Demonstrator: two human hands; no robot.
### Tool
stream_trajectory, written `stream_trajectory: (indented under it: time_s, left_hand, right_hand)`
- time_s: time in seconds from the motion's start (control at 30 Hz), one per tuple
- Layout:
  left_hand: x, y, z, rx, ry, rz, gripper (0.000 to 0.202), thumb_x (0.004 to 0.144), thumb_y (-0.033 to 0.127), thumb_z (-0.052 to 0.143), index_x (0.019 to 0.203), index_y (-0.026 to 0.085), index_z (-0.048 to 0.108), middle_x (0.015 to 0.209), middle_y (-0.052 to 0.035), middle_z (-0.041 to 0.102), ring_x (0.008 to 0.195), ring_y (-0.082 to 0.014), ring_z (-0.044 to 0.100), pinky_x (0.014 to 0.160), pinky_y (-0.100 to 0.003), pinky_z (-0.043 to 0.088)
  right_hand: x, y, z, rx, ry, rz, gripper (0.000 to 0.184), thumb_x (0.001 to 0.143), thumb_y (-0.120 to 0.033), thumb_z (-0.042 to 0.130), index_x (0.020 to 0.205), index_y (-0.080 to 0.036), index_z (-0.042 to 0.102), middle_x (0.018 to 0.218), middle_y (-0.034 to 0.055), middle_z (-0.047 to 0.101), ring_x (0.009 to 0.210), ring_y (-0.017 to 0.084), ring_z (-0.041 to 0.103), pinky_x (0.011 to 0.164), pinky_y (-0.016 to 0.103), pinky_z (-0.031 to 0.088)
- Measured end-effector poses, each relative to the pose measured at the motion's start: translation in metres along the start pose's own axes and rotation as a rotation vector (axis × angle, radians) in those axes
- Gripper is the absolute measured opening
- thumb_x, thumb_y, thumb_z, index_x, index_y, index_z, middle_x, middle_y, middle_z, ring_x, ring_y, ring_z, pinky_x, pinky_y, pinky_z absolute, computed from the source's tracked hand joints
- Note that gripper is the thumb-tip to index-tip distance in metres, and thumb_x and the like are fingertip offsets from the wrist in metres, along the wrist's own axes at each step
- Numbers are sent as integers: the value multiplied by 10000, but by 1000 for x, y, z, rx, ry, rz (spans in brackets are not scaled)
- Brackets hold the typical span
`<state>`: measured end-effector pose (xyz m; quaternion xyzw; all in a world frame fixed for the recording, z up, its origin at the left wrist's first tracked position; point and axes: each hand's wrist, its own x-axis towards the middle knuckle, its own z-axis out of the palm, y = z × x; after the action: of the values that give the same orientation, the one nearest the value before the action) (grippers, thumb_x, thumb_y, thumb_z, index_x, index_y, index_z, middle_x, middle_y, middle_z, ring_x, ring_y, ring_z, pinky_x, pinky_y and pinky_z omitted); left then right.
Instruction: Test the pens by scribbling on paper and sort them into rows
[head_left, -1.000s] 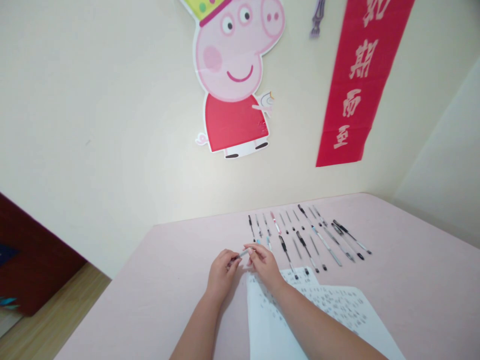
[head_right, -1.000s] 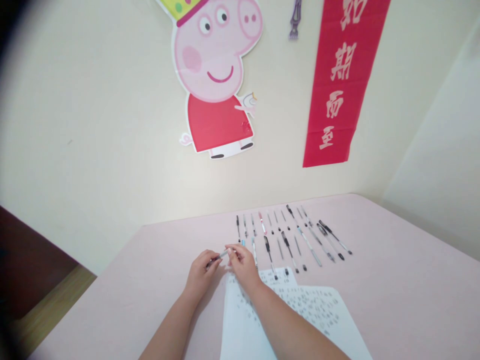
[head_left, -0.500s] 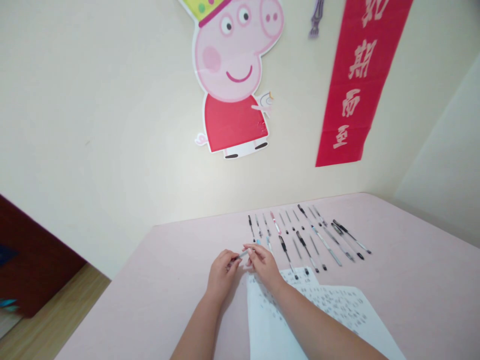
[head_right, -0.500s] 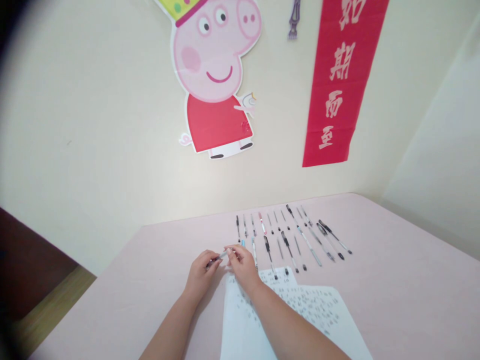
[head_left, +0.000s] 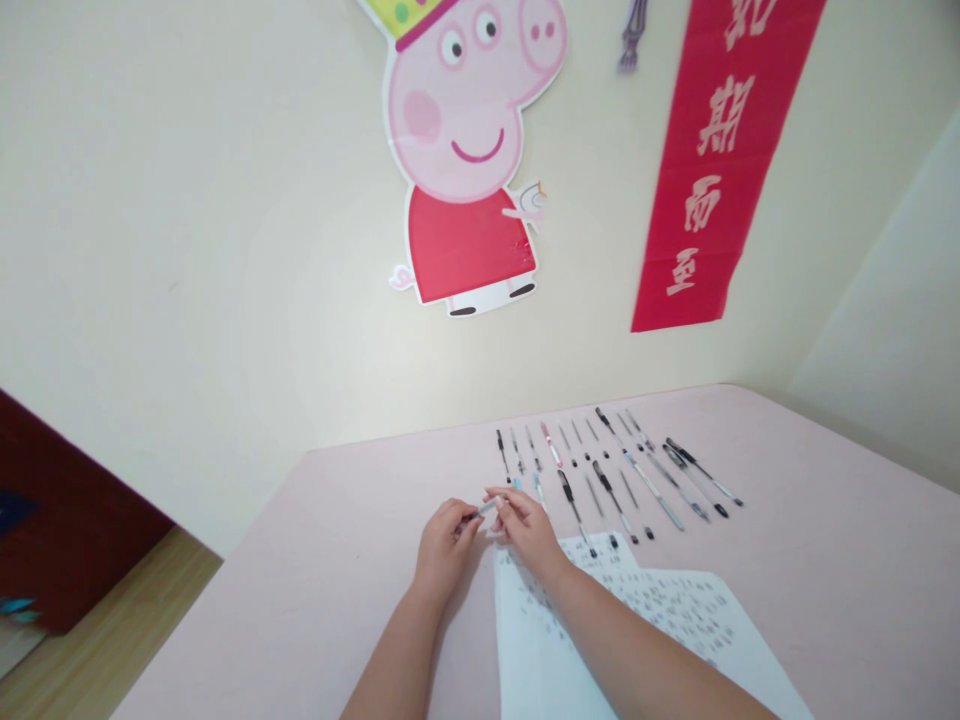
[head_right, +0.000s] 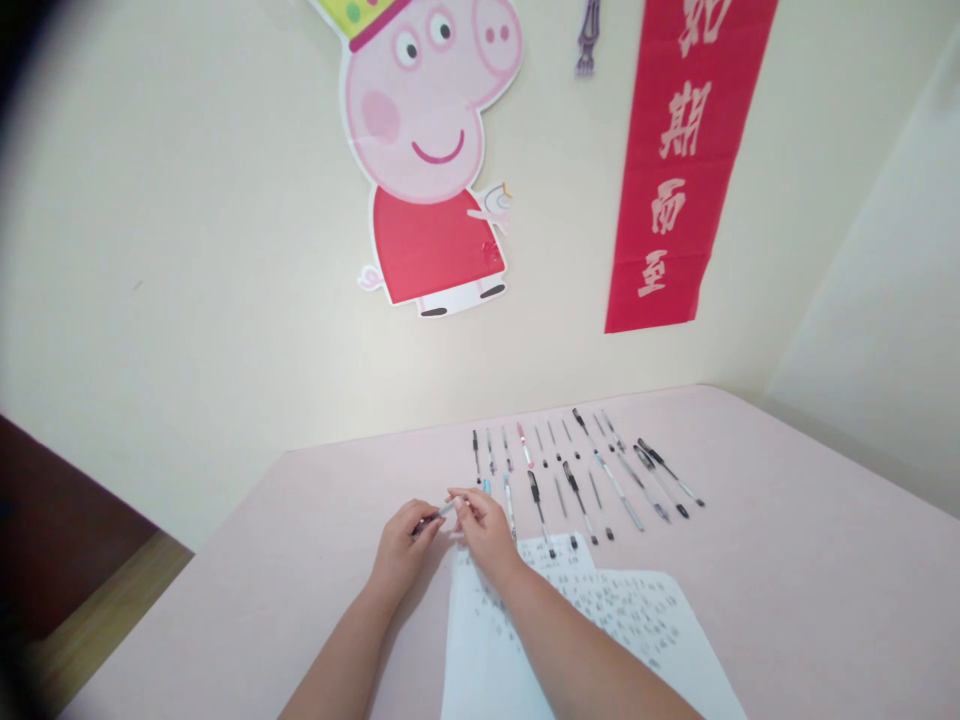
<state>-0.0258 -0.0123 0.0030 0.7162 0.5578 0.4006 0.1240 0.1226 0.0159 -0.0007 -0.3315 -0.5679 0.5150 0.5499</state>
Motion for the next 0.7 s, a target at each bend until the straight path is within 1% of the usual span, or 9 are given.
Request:
stream_trajectory:
  time_s: [0.07,0.13,0.23,0.3,0.4,0.43,0.47,0.6,0.7]
  left_hand:
    - [0,1,0,5,5,-3,83,804,224,530,806,187,604,767,-23,599,708,-150,558,638,-266,444]
    - [0,2,-1,5,10,-8,73,797,219,534,790,187,599,756,-20,593,700,-148,554,631,-262,440]
    - [0,4,-1,-1,12,-24,77,790,220,533,777,184,600,750,-17,592,693,-145,553,626,-257,436]
    - [0,4,-1,-7,14,-29,92,793,233,527,778,184,604,748,-16,593,691,-145,552,622,-254,432]
    - [0,2,0,-9,17,-32,111,797,250,517,784,186,606,743,-14,592,685,-145,549,619,-255,427]
    - [0,2,1,-9,17,-34,113,798,252,515,785,187,606,743,-15,593,685,-146,548,620,-257,426]
    - [0,1,1,-8,16,-37,114,797,253,514,785,186,607,745,-16,595,685,-146,548,623,-258,426]
    - [0,-1,1,-2,2,-45,117,797,249,519,782,182,613,745,-21,603,674,-144,547,621,-257,424]
    - [0,-2,1,12,-3,-34,110,794,244,532,775,178,617,734,-20,602,670,-143,545,622,-255,423]
  right_hand:
    - [1,2,-1,-46,7,-17,307,815,-427,543,857,-165,698,817,52,626,551,102,543,513,240,450]
    - [2,5,-3,-90,27,-21,294,802,-416,569,764,-152,692,682,24,598,554,113,541,527,241,439]
    - [3,8,-4,-115,39,0,301,784,-413,594,679,-140,664,545,-9,535,529,114,519,518,237,420]
    - [3,9,-4,-86,26,6,294,781,-417,595,730,-140,678,611,8,578,527,106,519,509,236,426]
    - [2,8,-3,17,-2,26,340,788,-430,577,994,-177,672,890,63,646,548,97,541,474,229,441]
    - [2,8,-2,43,-9,34,363,792,-433,569,1050,-193,654,957,74,642,547,93,542,456,223,437]
    - [2,8,-2,55,-15,36,365,796,-432,562,1062,-200,651,980,78,638,543,89,540,443,217,431]
    - [3,8,-2,14,-9,-2,292,799,-409,567,895,-173,709,866,60,632,527,85,531,464,219,426]
    - [5,9,-4,-25,2,-19,277,794,-393,579,850,-162,723,766,43,617,526,96,525,487,233,425]
